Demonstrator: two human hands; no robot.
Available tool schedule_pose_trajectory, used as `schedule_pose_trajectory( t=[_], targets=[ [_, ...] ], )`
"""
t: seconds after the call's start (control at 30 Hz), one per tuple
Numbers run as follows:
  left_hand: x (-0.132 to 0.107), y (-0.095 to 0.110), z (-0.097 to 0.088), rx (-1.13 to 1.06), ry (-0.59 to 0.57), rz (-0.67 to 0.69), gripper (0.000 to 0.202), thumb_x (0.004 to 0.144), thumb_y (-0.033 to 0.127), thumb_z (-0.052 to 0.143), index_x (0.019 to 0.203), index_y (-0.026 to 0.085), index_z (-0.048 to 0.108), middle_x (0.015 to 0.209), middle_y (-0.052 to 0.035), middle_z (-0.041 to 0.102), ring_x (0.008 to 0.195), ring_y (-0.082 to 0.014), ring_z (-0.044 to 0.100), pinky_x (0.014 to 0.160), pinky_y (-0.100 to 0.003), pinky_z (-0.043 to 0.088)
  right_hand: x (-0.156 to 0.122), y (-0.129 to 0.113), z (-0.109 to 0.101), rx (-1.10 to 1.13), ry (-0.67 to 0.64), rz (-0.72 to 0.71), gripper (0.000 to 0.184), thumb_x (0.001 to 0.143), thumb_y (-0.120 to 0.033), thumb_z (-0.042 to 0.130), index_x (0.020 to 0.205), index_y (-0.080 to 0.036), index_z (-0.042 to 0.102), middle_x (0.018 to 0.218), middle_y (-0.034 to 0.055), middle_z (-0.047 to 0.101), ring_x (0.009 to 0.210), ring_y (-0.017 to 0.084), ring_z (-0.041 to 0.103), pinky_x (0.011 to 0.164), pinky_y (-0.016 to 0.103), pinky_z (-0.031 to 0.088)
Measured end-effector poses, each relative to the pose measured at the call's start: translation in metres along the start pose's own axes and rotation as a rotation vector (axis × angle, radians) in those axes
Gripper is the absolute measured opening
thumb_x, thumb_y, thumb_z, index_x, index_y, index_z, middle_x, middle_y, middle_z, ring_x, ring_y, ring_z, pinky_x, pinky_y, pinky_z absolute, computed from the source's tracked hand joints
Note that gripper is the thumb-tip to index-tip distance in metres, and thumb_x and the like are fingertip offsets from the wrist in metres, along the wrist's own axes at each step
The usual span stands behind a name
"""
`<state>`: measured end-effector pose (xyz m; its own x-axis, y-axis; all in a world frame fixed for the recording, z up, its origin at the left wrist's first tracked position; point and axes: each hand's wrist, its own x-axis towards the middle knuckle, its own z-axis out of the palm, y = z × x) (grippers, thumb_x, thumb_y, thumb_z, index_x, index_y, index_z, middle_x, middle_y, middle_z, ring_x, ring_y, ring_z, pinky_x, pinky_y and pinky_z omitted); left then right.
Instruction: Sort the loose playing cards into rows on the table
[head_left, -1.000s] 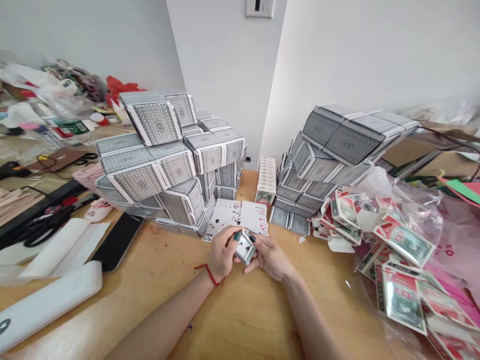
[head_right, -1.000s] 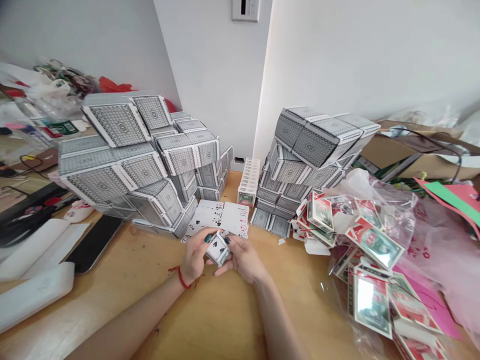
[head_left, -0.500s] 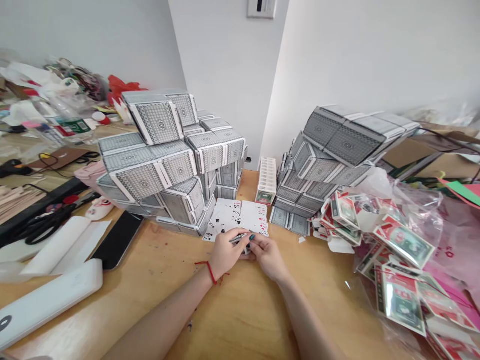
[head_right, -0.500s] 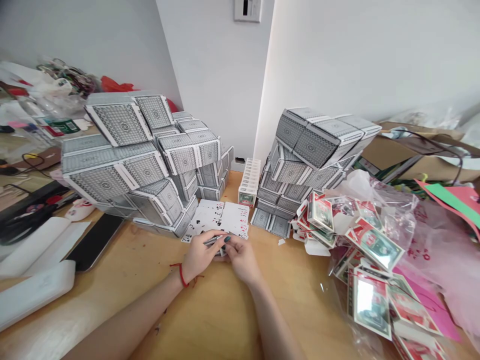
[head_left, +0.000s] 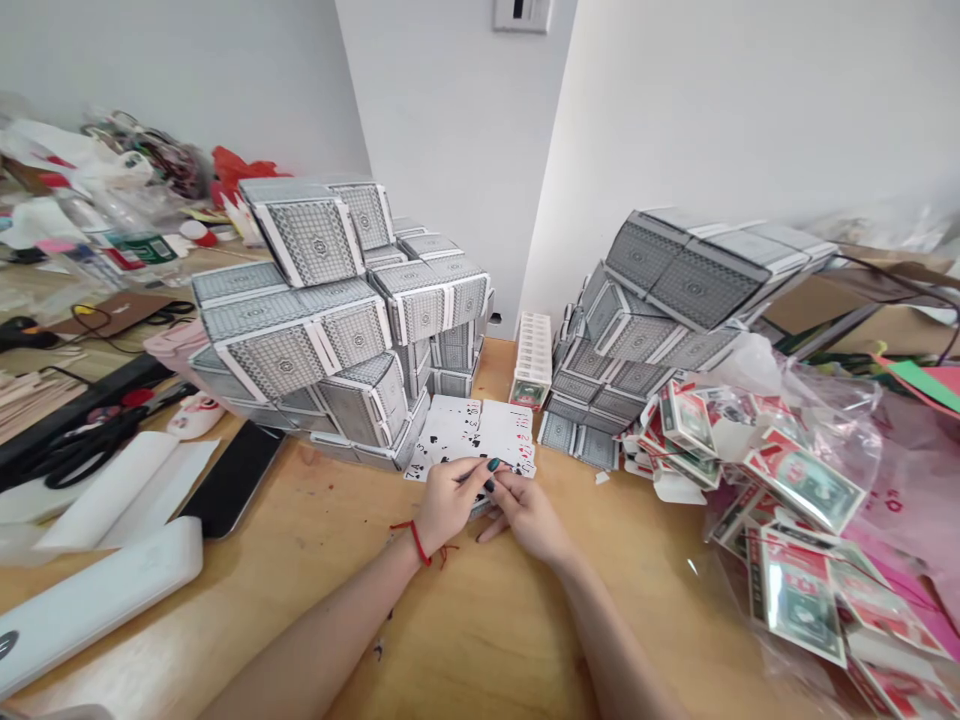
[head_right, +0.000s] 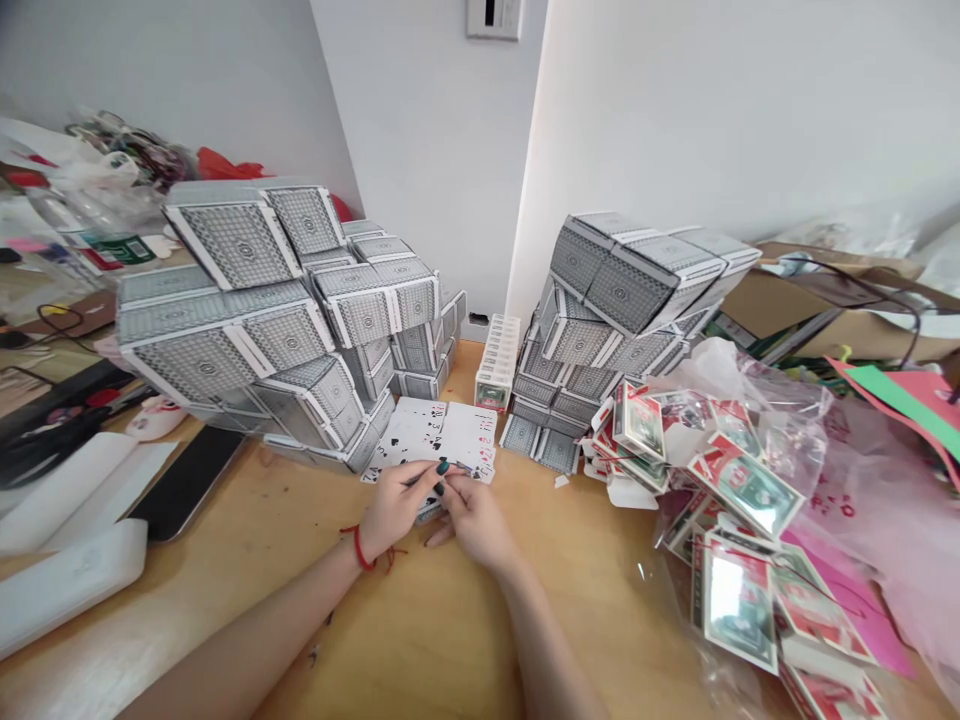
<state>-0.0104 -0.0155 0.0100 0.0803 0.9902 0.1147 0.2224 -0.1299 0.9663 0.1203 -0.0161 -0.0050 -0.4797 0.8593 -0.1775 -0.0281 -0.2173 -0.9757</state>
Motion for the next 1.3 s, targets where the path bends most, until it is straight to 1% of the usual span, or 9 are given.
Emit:
schedule_pose_trajectory(
  t=[0.2,0.33,0.43,0.57,0.7,0.8,0.93,1.07,1.3],
  targets=[
    [0.001,-0.002,0.001,0.074,0.033,0.035,0.028,0.080,0.035,0.049,0.084,0.015,0.068,0.078,-0.0048,0.069,0.069,-0.0142,0.061,0.063,-0.022,0.047,0.000,0.004,0.006,-0.041,0.083,-0.045,0.037,0.078,-0.052,0.045,0.077,-0.016,0.051,0.053,-0.0011,0.056,0.045,0.013,0.060,0.041,0.021,0.048],
    [0.001,-0.005,0.002,0.072,0.059,0.008,0.029,0.080,0.035,0.049,0.081,0.014,0.067,0.070,-0.0034,0.067,0.064,-0.0127,0.058,0.057,-0.020,0.044,-0.002,0.002,0.011,-0.142,0.192,-0.068,0.034,0.081,-0.050,0.040,0.070,-0.019,0.047,0.041,-0.0053,0.049,0.028,0.009,0.047,0.028,0.017,0.035],
    [0.002,-0.006,0.002,0.029,0.111,-0.005,0.029,0.082,0.034,0.046,0.082,0.013,0.066,0.073,-0.0034,0.066,0.069,-0.0132,0.059,0.062,-0.021,0.045,-0.002,0.000,0.011,-0.192,0.253,-0.099,0.031,0.082,-0.047,0.040,0.069,-0.019,0.046,0.040,-0.0062,0.048,0.025,0.007,0.039,0.027,0.016,0.029],
    [0.003,-0.007,0.001,-0.024,0.144,0.056,0.027,0.083,0.032,0.043,0.090,0.015,0.062,0.090,-0.0051,0.065,0.083,-0.0146,0.058,0.075,-0.024,0.045,0.003,0.001,0.005,-0.179,0.331,-0.136,0.027,0.078,-0.045,0.049,0.073,-0.019,0.045,0.047,-0.0052,0.051,0.034,0.008,0.044,0.034,0.018,0.035],
    [0.003,-0.011,0.002,0.003,0.143,0.071,0.026,0.082,0.031,0.045,0.096,0.015,0.060,0.096,-0.0069,0.063,0.089,-0.0166,0.058,0.077,-0.026,0.046,0.004,0.002,0.001,-0.249,0.480,-0.208,0.027,0.072,-0.044,0.057,0.075,-0.019,0.047,0.053,-0.0043,0.051,0.043,0.010,0.048,0.040,0.020,0.040],
    [0.001,-0.016,0.004,0.048,0.148,0.071,0.027,0.081,0.026,0.047,0.105,0.017,0.055,0.102,-0.0076,0.062,0.090,-0.0163,0.059,0.077,-0.027,0.048,0.002,0.000,0.002,-0.277,0.544,-0.169,0.027,0.072,-0.045,0.056,0.071,-0.019,0.048,0.054,-0.0036,0.051,0.039,0.010,0.048,0.037,0.021,0.040],
    [-0.001,-0.020,0.007,0.158,0.196,0.094,0.030,0.081,0.019,0.046,0.110,0.019,0.050,0.103,-0.0067,0.061,0.091,-0.0151,0.059,0.076,-0.026,0.048,0.000,0.000,0.002,-0.243,0.531,-0.125,0.027,0.073,-0.044,0.055,0.077,-0.017,0.055,0.064,0.0010,0.058,0.042,0.013,0.054,0.039,0.024,0.046],
    [-0.003,-0.020,0.008,0.254,0.184,0.114,0.028,0.082,0.015,0.040,0.109,0.020,0.049,0.102,-0.0066,0.061,0.090,-0.0152,0.059,0.075,-0.027,0.048,0.002,0.000,0.000,-0.219,0.458,-0.135,0.027,0.074,-0.040,0.053,0.086,-0.016,0.059,0.068,0.0033,0.061,0.050,0.015,0.057,0.048,0.026,0.050],
    [-0.001,-0.024,0.005,0.262,0.137,0.168,0.038,0.083,0.010,0.032,0.117,0.019,0.046,0.117,-0.0078,0.055,0.108,-0.0164,0.051,0.090,-0.032,0.042,0.004,0.002,-0.006,-0.176,0.387,-0.162,0.027,0.078,-0.037,0.047,0.089,-0.016,0.061,0.062,0.0017,0.058,0.050,0.014,0.055,0.050,0.026,0.048]
  ],
)
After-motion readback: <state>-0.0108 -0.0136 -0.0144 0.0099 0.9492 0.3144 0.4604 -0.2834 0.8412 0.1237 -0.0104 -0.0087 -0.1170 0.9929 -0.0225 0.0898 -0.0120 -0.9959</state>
